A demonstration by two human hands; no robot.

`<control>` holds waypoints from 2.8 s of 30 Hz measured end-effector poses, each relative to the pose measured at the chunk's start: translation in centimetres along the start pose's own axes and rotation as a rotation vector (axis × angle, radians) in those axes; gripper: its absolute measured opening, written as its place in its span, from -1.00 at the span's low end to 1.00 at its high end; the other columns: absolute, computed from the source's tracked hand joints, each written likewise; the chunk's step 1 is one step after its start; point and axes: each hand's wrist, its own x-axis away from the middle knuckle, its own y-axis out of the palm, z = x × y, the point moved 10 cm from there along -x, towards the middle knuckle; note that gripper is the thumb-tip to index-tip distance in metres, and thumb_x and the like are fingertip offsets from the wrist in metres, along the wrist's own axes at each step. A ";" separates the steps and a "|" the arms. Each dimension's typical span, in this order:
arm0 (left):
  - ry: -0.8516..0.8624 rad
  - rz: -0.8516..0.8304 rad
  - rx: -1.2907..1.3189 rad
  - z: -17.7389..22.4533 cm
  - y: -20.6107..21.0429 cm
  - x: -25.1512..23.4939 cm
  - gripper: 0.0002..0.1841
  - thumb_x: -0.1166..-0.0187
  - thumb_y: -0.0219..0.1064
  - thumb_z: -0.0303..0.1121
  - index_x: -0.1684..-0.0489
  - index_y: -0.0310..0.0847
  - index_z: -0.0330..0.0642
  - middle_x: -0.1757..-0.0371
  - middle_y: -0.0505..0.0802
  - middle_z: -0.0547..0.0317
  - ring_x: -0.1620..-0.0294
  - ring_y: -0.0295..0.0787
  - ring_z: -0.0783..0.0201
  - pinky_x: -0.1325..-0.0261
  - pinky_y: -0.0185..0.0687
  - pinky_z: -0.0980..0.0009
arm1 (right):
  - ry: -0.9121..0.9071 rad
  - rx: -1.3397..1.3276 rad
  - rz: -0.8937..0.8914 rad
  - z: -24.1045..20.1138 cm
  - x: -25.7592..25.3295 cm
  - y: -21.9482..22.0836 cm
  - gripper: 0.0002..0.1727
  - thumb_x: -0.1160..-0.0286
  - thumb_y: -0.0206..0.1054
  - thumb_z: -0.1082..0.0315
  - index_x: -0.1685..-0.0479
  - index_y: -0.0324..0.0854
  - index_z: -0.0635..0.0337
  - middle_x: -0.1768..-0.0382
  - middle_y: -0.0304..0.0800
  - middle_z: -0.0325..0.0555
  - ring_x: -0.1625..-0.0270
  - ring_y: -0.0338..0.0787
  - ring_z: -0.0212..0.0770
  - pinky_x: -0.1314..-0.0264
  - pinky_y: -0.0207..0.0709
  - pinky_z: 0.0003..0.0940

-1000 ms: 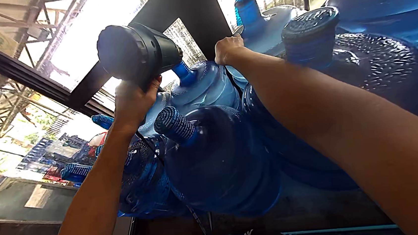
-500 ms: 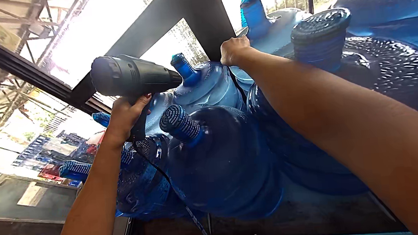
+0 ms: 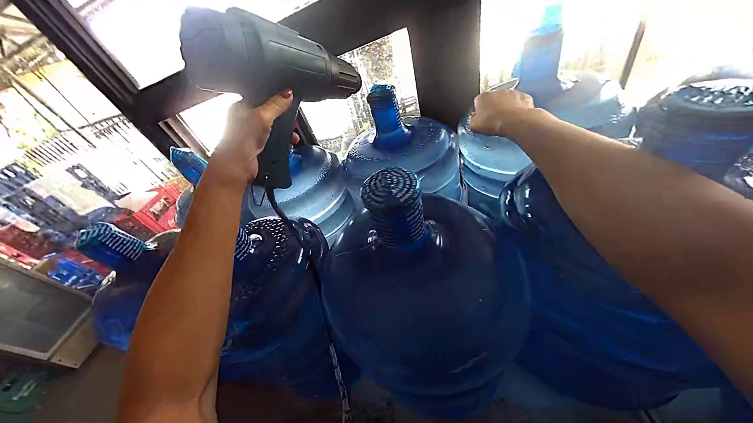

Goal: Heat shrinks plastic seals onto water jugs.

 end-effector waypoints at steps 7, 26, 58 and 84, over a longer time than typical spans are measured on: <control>-0.286 -0.123 0.144 -6.8 0.8 -1.8 -0.64 -0.77 0.20 -0.04 -0.15 0.59 -0.16 0.33 0.81 0.15 0.47 0.79 0.30 0.39 0.77 0.38 | 0.011 0.039 0.022 0.7 -1.5 0.6 -0.56 -0.69 0.17 0.19 0.05 0.67 0.53 -0.16 0.70 0.57 -0.32 0.66 0.57 -0.13 0.40 0.63; -0.055 0.079 0.475 -6.7 -3.0 -1.1 -0.63 -0.67 0.37 -0.13 -0.21 0.56 -0.22 0.15 0.80 0.06 0.30 0.82 0.24 0.23 0.83 0.30 | 0.103 -0.626 0.401 -12.5 -4.7 1.4 -0.07 -0.41 0.51 -0.01 -0.58 0.25 0.53 -0.36 0.60 0.49 -0.46 0.63 0.35 -0.49 0.42 0.32; -0.202 -0.110 0.409 -7.4 -0.8 -0.4 -0.66 -0.70 0.34 -0.16 -0.22 0.53 -0.18 0.17 0.75 0.06 0.38 0.78 0.28 0.36 0.78 0.38 | -0.193 -0.126 0.245 0.0 -5.2 -0.8 -0.47 -0.82 0.03 0.29 -0.58 0.38 0.54 -0.37 0.63 0.53 -0.51 0.55 0.50 -0.57 0.23 0.48; -0.097 0.196 0.565 -7.1 -4.4 -0.7 -0.72 -0.71 0.31 -0.27 -0.22 0.51 -0.19 0.07 0.74 0.05 0.29 0.80 0.26 0.30 0.81 0.35 | -0.187 0.153 -0.160 -20.2 -13.7 1.3 -0.10 -0.81 -0.26 -0.30 -0.59 0.43 0.39 -0.58 0.42 0.49 -0.69 0.36 0.41 -0.62 0.10 0.50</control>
